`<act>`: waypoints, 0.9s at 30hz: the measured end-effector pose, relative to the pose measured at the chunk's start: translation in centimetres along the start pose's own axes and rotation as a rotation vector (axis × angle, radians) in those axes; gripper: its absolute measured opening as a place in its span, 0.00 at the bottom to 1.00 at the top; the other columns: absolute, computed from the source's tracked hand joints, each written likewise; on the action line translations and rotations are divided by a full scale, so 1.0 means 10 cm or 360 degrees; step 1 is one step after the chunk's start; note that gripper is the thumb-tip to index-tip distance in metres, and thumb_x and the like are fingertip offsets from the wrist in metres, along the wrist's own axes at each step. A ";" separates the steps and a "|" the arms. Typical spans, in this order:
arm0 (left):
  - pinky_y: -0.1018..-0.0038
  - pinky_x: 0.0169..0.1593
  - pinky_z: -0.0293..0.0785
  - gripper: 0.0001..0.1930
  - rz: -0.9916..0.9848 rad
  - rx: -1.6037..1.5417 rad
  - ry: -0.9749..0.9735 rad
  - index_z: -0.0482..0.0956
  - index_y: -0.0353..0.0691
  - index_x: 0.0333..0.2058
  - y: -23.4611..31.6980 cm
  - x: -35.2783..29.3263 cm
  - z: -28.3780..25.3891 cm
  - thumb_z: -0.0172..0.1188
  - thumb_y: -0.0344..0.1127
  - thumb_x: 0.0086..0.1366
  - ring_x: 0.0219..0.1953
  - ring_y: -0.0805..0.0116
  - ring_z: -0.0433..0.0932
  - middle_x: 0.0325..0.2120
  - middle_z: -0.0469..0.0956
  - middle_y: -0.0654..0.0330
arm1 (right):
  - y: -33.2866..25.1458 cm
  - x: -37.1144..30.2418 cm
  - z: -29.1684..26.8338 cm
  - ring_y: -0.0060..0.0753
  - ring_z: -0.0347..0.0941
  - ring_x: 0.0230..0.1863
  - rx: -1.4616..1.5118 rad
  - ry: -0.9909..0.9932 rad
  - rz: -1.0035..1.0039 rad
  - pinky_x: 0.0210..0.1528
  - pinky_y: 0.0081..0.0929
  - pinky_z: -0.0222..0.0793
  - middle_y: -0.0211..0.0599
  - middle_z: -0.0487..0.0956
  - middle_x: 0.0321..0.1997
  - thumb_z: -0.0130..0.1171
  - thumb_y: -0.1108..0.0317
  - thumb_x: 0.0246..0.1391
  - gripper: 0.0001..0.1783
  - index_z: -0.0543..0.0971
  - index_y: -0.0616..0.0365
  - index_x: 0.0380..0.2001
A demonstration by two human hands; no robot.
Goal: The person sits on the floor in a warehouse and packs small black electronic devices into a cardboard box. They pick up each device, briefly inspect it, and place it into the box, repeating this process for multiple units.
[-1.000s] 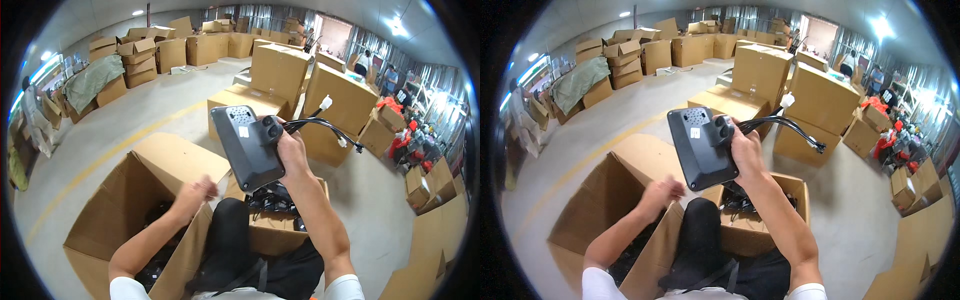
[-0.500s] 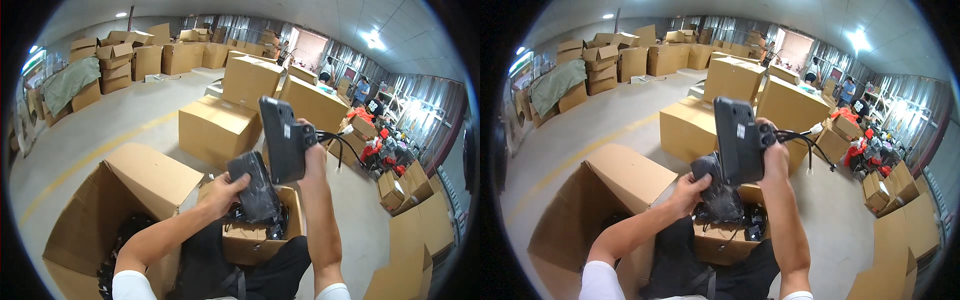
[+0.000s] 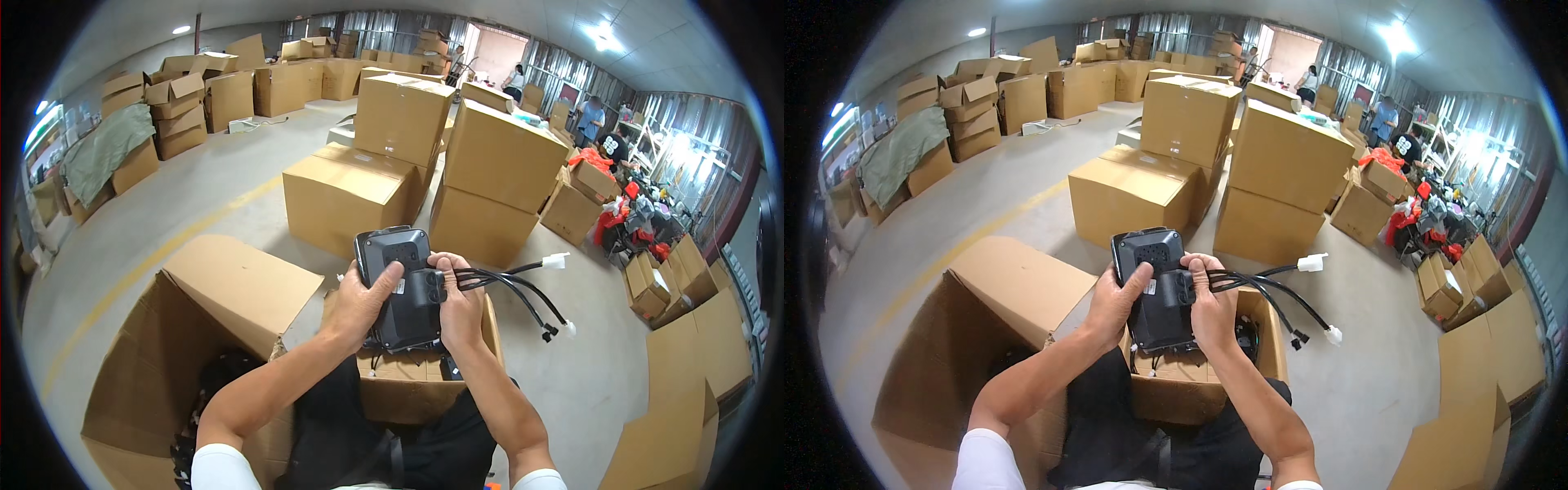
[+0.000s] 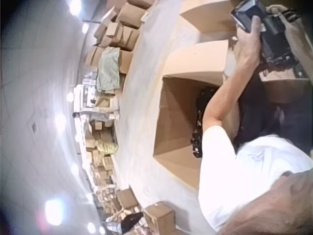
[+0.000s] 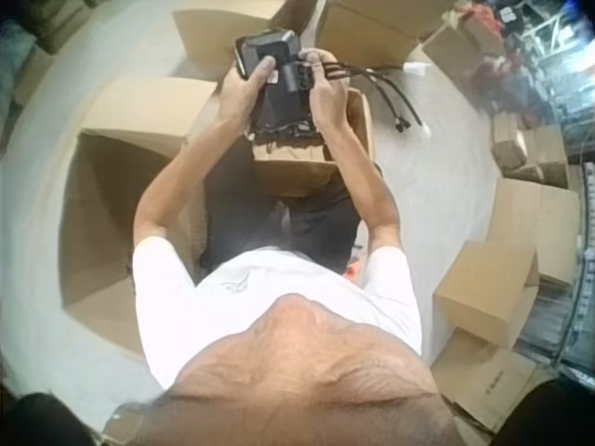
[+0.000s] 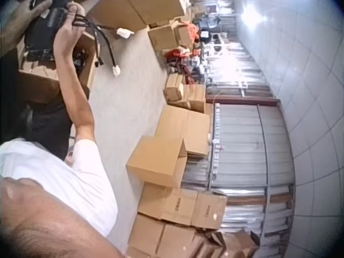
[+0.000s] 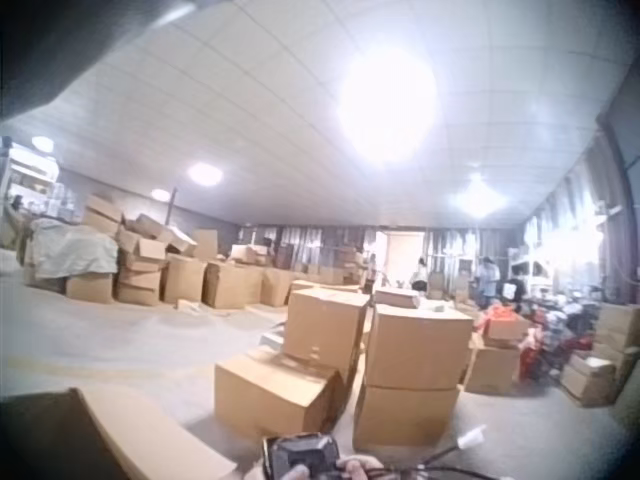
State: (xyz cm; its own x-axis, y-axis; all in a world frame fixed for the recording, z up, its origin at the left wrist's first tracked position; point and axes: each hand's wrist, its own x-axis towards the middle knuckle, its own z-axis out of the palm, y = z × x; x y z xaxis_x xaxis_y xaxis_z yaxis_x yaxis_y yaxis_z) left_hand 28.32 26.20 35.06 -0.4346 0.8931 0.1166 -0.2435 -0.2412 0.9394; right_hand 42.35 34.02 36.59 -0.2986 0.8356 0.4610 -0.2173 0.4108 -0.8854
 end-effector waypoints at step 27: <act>0.76 0.38 0.83 0.25 -0.0394 0.0298 -0.0689 0.78 0.32 0.47 0.34 0.86 0.52 0.69 0.48 0.64 0.32 0.72 0.84 0.35 0.84 0.57 | 0.49 0.47 -1.27 0.43 0.56 0.75 0.0249 -0.0665 -0.0039 0.77 0.37 0.48 0.58 0.62 0.71 0.77 0.33 0.39 0.70 0.55 0.70 0.71</act>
State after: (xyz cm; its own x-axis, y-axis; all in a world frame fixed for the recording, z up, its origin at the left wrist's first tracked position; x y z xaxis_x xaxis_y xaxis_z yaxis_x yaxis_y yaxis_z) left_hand 28.24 35.02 40.91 0.0238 0.9992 -0.0307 -0.1171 0.0333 0.9926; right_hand 51.65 44.58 33.62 -0.6344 0.5941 0.4945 -0.3574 0.3417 -0.8692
